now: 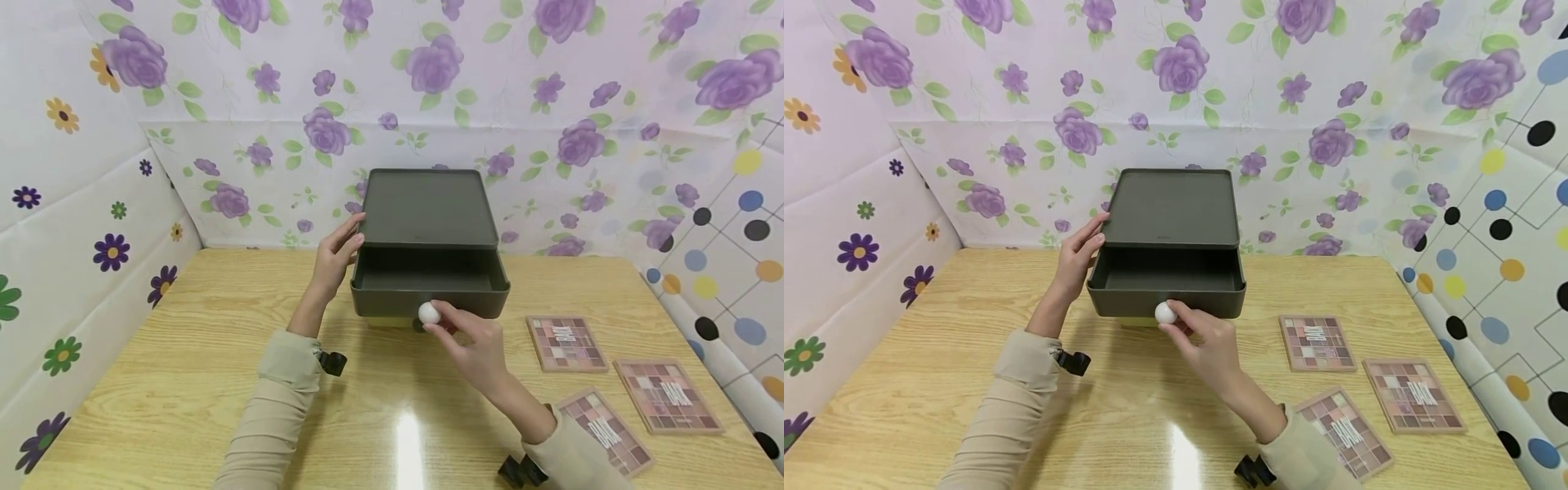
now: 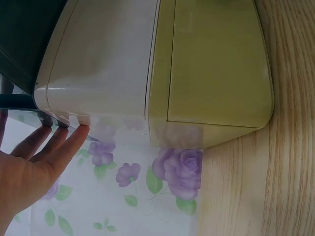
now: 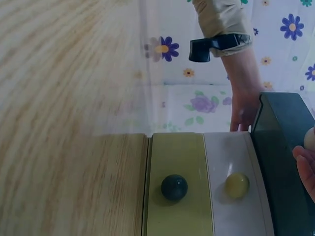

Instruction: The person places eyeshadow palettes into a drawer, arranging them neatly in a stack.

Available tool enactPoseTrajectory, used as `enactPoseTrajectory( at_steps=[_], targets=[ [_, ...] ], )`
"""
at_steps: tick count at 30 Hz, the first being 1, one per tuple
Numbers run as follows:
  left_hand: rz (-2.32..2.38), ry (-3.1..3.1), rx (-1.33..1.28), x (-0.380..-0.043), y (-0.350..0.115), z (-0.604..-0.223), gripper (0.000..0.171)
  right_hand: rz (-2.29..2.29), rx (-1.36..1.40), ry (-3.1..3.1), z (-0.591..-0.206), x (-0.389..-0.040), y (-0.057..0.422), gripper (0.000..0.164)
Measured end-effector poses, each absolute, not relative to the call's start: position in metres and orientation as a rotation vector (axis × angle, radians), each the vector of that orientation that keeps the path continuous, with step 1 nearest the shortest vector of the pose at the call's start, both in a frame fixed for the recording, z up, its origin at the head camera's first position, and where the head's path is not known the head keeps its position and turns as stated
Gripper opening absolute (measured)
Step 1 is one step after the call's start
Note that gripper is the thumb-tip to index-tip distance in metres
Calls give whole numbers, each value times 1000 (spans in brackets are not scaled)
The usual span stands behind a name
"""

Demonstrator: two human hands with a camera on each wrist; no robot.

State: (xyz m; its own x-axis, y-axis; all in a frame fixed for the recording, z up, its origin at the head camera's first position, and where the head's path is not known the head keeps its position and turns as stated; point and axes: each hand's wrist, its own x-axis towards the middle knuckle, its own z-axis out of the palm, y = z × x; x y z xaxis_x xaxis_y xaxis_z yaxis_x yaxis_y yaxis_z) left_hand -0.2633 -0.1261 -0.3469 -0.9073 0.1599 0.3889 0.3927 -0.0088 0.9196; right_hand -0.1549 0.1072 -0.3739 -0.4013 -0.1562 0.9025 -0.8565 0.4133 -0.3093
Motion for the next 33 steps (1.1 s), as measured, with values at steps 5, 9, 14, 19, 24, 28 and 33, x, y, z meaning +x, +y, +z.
enactPoseTrajectory(
  at_steps=[5, 9, 14, 19, 24, 28, 33],
  targets=[
    [-2030, -2077, -595, -264, -126, -345, 49, 1050, 909, -1789, -373, -148, 108, 32],
    [-2019, -2076, -590, -264, -126, -345, 48, 1052, 940, -1765, -374, -144, 109, 30],
    [-2015, -2071, -586, -264, -126, -344, 48, 1044, 952, -1758, -373, -138, 110, 29],
    [-2020, -2067, -589, -263, -126, -344, 48, 1044, 963, -1763, -371, -131, 110, 30],
    [-2027, -2056, -590, -262, -125, -344, 48, 1048, 975, -1753, -370, -125, 110, 30],
    [-2029, -2059, -583, -262, -125, -345, 48, 1063, 986, -1755, -371, -120, 110, 30],
    [-2030, -2052, -594, -262, -124, -346, 49, 1050, 990, -1750, -371, -114, 112, 30]
  ],
)
